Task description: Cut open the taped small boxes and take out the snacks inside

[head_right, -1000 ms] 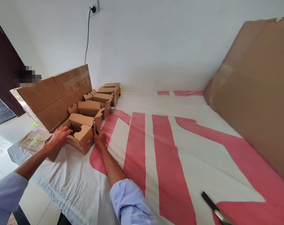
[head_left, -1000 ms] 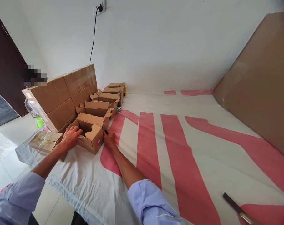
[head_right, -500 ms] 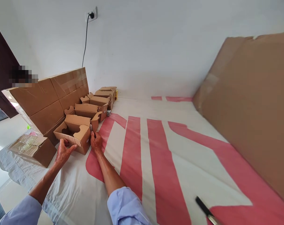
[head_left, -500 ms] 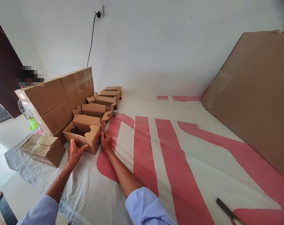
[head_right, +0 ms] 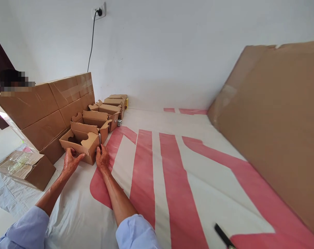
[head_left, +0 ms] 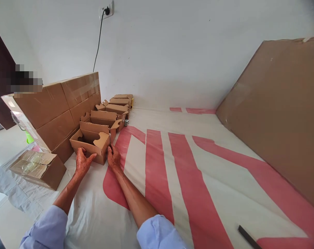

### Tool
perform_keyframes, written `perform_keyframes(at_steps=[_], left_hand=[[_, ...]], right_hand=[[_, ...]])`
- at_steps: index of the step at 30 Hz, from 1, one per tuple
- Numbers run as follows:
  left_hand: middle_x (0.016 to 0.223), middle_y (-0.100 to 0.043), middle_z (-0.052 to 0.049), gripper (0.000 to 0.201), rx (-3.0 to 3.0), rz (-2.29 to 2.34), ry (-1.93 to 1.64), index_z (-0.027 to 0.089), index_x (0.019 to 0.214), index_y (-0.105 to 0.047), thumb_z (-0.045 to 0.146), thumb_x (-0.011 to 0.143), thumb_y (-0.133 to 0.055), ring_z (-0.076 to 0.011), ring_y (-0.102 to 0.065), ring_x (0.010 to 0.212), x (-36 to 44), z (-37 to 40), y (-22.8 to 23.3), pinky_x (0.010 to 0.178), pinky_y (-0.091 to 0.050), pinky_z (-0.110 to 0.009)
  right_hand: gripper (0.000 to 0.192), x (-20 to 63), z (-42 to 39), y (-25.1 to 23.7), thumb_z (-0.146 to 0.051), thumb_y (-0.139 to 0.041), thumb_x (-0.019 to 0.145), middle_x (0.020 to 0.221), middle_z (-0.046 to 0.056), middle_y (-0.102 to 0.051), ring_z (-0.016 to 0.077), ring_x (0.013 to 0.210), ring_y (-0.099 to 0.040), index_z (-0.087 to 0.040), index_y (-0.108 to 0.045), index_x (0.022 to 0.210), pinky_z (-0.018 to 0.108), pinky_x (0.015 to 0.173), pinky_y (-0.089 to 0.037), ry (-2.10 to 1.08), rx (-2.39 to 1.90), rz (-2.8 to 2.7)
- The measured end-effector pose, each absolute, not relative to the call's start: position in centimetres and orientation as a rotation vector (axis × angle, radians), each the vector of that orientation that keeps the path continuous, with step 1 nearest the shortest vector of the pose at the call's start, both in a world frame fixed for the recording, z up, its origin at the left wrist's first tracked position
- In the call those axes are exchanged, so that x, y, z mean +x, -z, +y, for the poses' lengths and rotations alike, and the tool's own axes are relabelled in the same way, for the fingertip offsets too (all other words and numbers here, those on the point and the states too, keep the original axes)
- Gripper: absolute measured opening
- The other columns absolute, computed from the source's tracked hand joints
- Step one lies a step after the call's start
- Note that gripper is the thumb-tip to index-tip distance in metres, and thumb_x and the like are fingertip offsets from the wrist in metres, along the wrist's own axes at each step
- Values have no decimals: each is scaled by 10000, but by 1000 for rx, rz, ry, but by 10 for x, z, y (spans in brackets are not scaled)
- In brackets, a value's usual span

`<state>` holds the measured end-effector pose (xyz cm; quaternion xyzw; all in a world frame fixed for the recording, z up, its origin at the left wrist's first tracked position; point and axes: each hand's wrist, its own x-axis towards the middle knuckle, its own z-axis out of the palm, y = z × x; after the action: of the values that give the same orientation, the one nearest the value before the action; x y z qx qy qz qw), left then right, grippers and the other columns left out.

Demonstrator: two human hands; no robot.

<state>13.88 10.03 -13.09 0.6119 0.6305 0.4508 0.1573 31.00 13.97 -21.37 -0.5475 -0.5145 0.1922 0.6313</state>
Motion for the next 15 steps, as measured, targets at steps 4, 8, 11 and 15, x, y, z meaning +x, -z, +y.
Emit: perform_keyframes(at_steps=[4,8,11,15], left_hand=[[976,-588,-6,542,1742,1829,-1270,251,986,-448,475,715,-860,-236,-611,919,146,114,133,839,-503,-392],[1005,-588,-17,549,1751,1849,-1267,251,987,-446,481,721,-868,-248,-610,964,150,122,134,880,-501,-410],[1019,-582,-18,555,1762,1856,-1270,251,987,-447,488,721,-873,-254,-616,991,152,125,134,896,-501,-415],[1019,-572,-15,543,1785,1858,-1251,252,991,-439,492,744,-859,-253,-621,989,154,131,134,891,-504,-412]], right_hand=[[527,310,144,218,-473,-400,1039,1308,190,-726,308,1248,-640,-155,-685,1347,475,1094,-494,-430,-1255,-1169],[540,310,142,217,-478,-406,1043,1307,190,-720,295,1253,-638,-141,-675,1369,453,1103,-495,-426,-1249,-1178],[523,311,140,216,-469,-417,1044,1295,177,-726,293,1247,-639,-156,-678,1372,454,1099,-498,-418,-1250,-1187],[495,311,143,219,-454,-432,1038,1278,164,-734,287,1220,-648,-168,-692,1348,447,1083,-507,-396,-1259,-1200]])
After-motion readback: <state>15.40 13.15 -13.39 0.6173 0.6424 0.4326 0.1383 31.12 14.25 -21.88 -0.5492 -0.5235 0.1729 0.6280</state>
